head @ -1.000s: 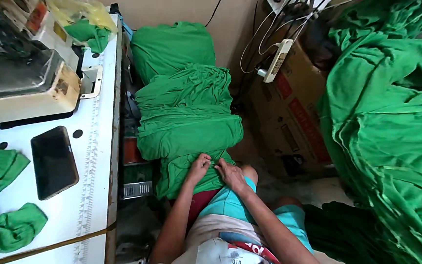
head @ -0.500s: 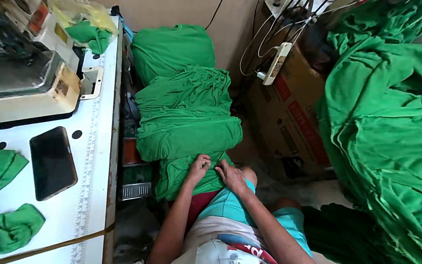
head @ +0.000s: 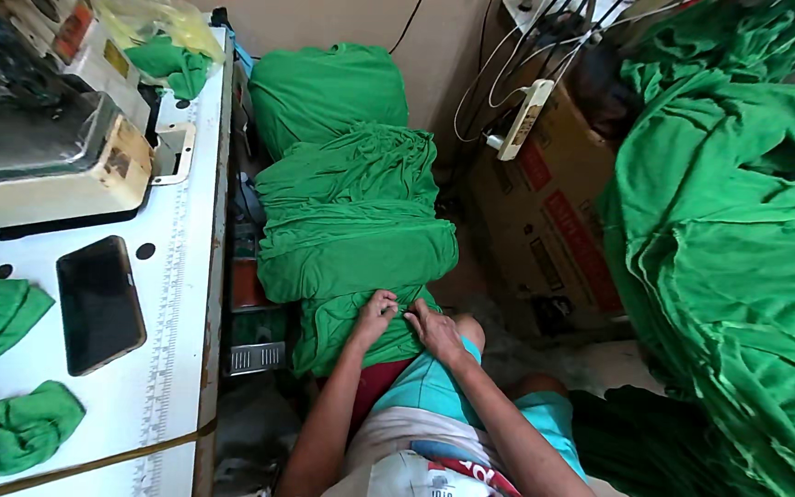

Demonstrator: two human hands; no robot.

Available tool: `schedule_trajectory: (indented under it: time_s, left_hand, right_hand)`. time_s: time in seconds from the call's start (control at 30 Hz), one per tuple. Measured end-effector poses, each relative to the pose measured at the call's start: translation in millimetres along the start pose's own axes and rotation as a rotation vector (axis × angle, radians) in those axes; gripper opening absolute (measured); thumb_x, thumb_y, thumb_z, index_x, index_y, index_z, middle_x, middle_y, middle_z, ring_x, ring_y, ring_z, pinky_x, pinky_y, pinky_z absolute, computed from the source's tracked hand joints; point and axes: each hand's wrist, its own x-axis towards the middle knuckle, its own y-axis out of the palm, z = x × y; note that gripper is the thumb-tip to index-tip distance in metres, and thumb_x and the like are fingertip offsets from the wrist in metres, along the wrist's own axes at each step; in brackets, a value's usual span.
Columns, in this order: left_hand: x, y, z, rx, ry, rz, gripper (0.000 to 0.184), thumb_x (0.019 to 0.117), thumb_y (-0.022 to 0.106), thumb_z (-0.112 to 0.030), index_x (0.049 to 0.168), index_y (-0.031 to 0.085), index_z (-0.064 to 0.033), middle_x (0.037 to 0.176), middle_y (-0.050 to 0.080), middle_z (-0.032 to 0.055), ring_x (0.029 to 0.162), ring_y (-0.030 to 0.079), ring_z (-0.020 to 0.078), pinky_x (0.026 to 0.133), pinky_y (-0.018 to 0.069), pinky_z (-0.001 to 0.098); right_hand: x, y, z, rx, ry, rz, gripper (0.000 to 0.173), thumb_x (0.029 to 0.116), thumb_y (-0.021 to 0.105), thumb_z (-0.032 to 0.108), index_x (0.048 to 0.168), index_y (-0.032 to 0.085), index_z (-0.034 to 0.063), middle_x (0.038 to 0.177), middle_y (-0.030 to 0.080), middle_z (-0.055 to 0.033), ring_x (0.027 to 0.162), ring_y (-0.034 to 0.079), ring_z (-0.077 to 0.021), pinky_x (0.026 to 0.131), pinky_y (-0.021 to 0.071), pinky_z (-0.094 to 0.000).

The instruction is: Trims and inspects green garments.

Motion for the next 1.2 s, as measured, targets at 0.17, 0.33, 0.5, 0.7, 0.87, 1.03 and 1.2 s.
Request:
schedule_trajectory:
  time_s: [0.17,0.33,0.5,0.7,0.87,1.03,1.2]
  left_hand:
    - [0,0,-1,0.003,-0.010,0.002,0.036,0.1042,0.052,-0.012,0.136,0.052,0.0034,0.123,0.068,0.0158,0.117,0.065,0.0218,0.103,0.0500,0.0410]
    - [0,0,-1,0.019,-0.007,-0.002,0.036,0.1039,0.052,-0.013,0.136,0.052,0.0034,0.124,0.068,0.0158,0.118,0.064,0.0222,0.103,0.0501,0.0419]
    - [-1,0,-4,-0.003,-0.019,0.013,0.040,0.1024,0.057,-0.015,0.137,0.051,0.0039,0.121,0.070,0.0163,0.115,0.066,0.0221,0.102,0.0511,0.0416]
    - [-1,0,-3,0.036,-0.024,0.034,0.041,0.1017,0.060,-0.014,0.139,0.051,0.0020,0.124,0.069,0.0150,0.120,0.064,0.0224,0.105,0.0492,0.0423]
    - [-1,1,-4,0.024,-0.029,0.025,0.040,0.1012,0.061,-0.013,0.137,0.052,0.0022,0.124,0.069,0.0158,0.120,0.064,0.0231,0.105,0.0492,0.0427]
    - [-7,2,-6,0.111,0.030,-0.026,0.043,0.0980,0.064,-0.011,0.137,0.052,0.0029,0.123,0.069,0.0155,0.120,0.065,0.0254,0.106,0.0484,0.0472]
    - [-42,12,-25,0.684,-0.060,-0.248,0.077,0.0946,0.068,-0.037,0.160,0.035,-0.0130,0.165,0.035,0.0074,0.155,0.025,0.0293,0.123,0.0130,0.0610]
  right_hand:
    - [1,-1,0,-0.003,0.001,0.011,0.040,0.1107,0.041,0.036,0.129,0.058,0.0045,0.109,0.071,-0.0203,0.103,0.070,-0.0400,0.089,0.0541,-0.0578]
    - [0,-1,-5,0.140,0.044,-0.046,0.040,0.1108,0.042,0.034,0.130,0.058,0.0035,0.106,0.071,-0.0206,0.101,0.070,-0.0396,0.090,0.0537,-0.0591]
    - [6,-2,-14,0.380,0.079,-0.109,0.063,0.0944,0.071,0.044,0.140,0.053,0.0036,0.114,0.070,-0.0195,0.104,0.068,-0.0350,0.094,0.0532,-0.0569]
    - [10,-2,-9,0.411,0.198,-0.304,0.036,0.1068,0.054,0.028,0.115,0.067,-0.0042,0.109,0.071,-0.0222,0.105,0.069,-0.0360,0.097,0.0524,-0.0558]
    - [9,-4,-17,0.669,0.272,-0.586,0.041,0.1092,0.049,0.030,0.099,0.064,-0.0064,0.082,0.059,-0.0136,0.076,0.057,-0.0199,0.075,0.0495,-0.0407]
    - [13,0,-11,0.348,0.070,-0.037,0.040,0.1017,0.064,0.031,0.132,0.066,0.0057,0.121,0.071,-0.0179,0.113,0.068,-0.0340,0.102,0.0498,-0.0572]
    - [1,-3,-14,0.410,0.073,-0.524,0.030,0.1056,0.051,0.012,0.126,0.061,-0.0076,0.118,0.068,-0.0252,0.110,0.068,-0.0344,0.099,0.0538,-0.0510]
